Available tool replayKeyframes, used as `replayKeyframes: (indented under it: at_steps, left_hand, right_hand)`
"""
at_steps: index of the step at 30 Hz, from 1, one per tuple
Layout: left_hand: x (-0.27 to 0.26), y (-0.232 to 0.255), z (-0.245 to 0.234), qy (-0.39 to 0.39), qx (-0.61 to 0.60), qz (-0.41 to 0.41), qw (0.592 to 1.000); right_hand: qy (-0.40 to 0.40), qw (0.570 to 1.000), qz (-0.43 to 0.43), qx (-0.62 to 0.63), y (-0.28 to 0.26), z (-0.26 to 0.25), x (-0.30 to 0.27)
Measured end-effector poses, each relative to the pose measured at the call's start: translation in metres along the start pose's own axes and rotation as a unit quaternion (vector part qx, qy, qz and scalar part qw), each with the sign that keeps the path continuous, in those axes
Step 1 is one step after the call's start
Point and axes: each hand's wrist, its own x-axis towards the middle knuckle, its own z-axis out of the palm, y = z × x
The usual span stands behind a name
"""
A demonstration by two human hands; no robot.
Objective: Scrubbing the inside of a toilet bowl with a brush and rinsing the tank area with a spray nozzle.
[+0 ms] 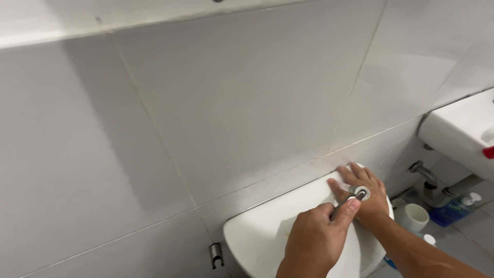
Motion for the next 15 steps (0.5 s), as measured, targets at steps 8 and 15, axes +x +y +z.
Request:
replayKeyframes:
  at_steps: [8,15]
  left_hand:
    - [0.014,-0.002,0.021,-0.013,0.016,0.015,1.000]
    - [0.017,-0.004,0.030,-0.024,0.037,0.000,0.999]
  right_hand:
    - [-0.080,0.987,0.131,-0.041,-0.036,-0.049,-0.011]
    - [-0.083,0.985,0.149,-0.001,-0.001,-0.039,0.005]
